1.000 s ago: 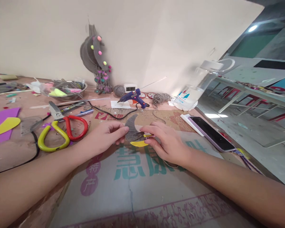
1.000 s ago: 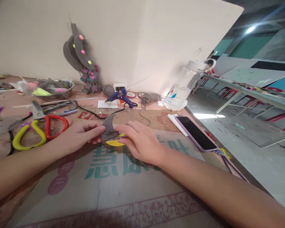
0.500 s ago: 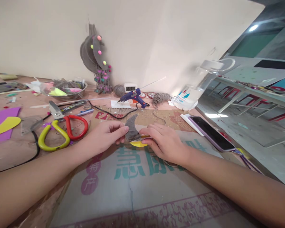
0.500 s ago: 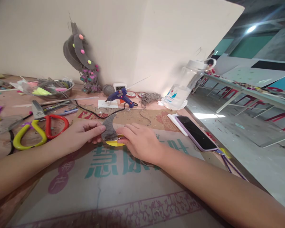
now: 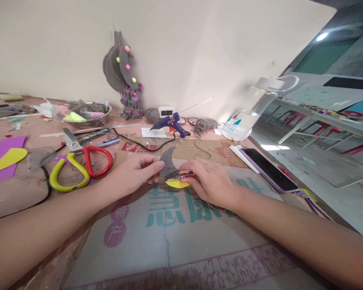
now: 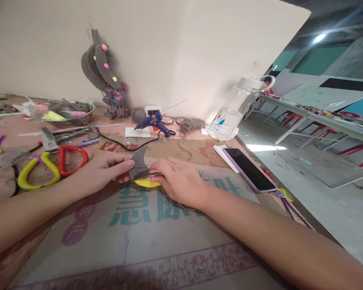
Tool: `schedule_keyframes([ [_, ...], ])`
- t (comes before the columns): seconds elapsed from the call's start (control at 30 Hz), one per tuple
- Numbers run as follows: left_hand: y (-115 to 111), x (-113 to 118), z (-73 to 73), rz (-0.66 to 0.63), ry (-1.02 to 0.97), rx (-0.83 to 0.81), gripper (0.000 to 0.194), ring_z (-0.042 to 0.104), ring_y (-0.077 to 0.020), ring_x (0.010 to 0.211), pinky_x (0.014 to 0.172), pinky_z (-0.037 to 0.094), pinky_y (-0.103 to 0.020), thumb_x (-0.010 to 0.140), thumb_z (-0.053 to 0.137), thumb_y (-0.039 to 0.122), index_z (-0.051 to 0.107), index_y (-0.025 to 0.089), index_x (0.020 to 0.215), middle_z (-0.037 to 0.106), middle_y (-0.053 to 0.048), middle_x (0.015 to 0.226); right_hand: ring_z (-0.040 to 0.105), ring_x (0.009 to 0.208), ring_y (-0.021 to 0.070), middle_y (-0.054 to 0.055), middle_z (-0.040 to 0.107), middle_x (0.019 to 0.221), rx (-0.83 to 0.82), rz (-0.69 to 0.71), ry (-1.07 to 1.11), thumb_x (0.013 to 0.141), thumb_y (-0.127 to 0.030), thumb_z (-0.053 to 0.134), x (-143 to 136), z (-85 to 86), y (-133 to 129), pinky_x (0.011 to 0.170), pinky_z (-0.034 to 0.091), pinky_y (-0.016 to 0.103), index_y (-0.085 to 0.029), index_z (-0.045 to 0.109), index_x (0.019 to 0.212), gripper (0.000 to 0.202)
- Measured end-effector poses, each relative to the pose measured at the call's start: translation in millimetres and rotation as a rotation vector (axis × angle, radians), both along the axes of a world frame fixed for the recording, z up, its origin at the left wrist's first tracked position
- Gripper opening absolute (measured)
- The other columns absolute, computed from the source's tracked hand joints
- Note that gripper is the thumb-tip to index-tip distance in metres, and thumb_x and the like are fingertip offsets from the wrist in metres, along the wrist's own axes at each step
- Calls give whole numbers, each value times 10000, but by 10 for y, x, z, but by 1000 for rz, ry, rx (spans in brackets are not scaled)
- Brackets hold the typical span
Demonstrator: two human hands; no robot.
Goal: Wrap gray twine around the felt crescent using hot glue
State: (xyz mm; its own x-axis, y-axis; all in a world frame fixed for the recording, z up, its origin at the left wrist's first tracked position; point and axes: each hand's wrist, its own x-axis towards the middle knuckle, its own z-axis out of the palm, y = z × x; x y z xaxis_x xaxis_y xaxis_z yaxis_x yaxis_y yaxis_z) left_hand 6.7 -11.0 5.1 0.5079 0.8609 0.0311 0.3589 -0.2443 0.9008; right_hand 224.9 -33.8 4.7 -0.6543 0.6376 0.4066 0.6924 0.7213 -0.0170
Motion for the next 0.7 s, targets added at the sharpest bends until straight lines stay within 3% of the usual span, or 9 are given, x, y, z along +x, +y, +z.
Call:
schedule_keyframes([
  [0.7, 3, -7, -12, 2, 11, 17, 355, 455, -73, 502, 490, 336, -186, 844, 439, 383, 537, 163, 583, 517, 46, 535, 543, 725, 144, 46, 621, 823, -33, 22, 24, 905, -278, 394, -2, -1, -3, 623, 378, 247, -167, 513, 930, 164],
])
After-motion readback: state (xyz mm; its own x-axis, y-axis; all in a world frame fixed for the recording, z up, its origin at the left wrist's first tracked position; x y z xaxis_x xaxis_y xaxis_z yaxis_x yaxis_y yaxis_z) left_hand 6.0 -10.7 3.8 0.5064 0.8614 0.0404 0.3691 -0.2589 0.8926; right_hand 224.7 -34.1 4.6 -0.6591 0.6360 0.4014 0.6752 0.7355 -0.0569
